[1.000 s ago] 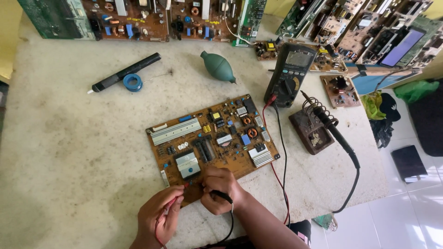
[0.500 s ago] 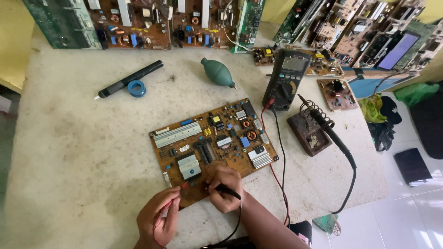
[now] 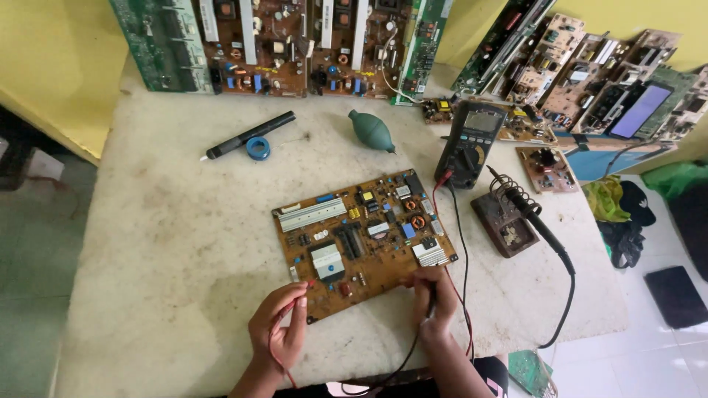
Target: Testing various components on a printed circuit board using a digital multimeter and an air blower.
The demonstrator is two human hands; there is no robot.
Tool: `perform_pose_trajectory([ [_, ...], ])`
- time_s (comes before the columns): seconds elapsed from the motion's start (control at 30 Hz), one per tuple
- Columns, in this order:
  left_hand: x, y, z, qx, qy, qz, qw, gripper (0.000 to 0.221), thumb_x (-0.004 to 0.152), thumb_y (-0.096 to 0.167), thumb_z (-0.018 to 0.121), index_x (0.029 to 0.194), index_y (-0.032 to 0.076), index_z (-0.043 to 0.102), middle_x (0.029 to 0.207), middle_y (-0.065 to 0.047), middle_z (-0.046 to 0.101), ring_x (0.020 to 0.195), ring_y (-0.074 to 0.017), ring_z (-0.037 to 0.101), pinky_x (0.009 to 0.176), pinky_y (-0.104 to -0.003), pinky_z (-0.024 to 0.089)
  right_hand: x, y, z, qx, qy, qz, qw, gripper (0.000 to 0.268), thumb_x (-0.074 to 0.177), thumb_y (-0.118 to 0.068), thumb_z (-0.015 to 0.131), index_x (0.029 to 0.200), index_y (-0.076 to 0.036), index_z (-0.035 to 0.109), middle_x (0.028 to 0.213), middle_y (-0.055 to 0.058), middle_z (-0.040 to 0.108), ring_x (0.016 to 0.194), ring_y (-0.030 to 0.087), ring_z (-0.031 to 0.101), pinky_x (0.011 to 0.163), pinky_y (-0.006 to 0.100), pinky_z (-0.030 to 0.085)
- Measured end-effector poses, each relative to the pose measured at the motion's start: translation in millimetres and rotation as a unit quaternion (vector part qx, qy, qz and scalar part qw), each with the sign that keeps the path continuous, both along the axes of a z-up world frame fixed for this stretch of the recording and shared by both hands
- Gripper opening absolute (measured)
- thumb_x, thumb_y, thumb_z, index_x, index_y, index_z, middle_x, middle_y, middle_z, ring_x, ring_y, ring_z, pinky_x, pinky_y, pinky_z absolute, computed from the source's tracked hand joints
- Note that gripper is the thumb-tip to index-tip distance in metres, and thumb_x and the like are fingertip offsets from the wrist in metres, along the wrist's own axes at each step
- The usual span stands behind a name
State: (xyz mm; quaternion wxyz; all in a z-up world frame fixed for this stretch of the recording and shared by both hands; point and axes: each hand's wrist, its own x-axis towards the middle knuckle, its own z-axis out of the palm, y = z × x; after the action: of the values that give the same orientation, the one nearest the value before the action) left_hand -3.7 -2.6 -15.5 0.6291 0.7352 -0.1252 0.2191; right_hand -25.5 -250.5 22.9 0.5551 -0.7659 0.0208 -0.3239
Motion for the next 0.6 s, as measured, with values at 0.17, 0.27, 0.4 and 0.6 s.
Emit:
perform_pose_trajectory([
  [0.17,-6.5,3.0,5.3,-0.023,0.034,-0.011,0.999,0.016,0.1,0.011,0.059,0.104,0.002,0.071,0.099,-0.012,0.077,0.082,-0.0184,0.079,0.075,-0.026,0.066,6.1,-13.9,-36.0,0.045,0.007,-0.034,0.998,0.015,0.096,0.006,0.05,0.093,-0.005,0.06,0.084,0.01,0.064,0.067,0.019,0.072,0.062,0.027,0.059],
  [0.27,-15.6,4.2,17.7,-0.116,0.031,-0.072,0.99,0.013,0.102,0.006,0.052,0.104,0.001,0.064,0.084,-0.012,0.067,0.069,-0.0182,0.067,0.063,-0.028,0.058,6.0,-7.5,-24.9,0.028,0.011,-0.048,0.998,0.014,0.092,0.004,0.051,0.09,-0.005,0.061,0.075,0.01,0.065,0.061,0.017,0.069,0.06,0.027,0.058],
  [0.4,-69.8,15.2,102.6,-0.117,0.159,-0.069,0.978,0.015,0.094,0.01,0.053,0.096,0.004,0.067,0.064,-0.004,0.06,0.052,-0.0089,0.045,0.052,-0.024,0.037,5.8,-12.6,-29.3,0.001,0.02,-0.037,0.999,0.016,0.09,0.007,0.05,0.088,-0.005,0.061,0.068,0.009,0.066,0.058,0.016,0.067,0.059,0.026,0.057],
  [0.6,-119.1,25.4,160.4,-0.048,0.256,-0.1,0.96,0.018,0.095,0.014,0.05,0.098,0.007,0.066,0.07,-0.003,0.06,0.059,-0.0095,0.047,0.058,-0.025,0.038,15.5,-15.8,-40.1,-0.013,-0.044,-0.053,0.998,0.016,0.08,0.007,0.059,0.075,-0.004,0.068,0.05,0.007,0.062,0.047,0.02,0.065,0.059,0.029,0.054],
])
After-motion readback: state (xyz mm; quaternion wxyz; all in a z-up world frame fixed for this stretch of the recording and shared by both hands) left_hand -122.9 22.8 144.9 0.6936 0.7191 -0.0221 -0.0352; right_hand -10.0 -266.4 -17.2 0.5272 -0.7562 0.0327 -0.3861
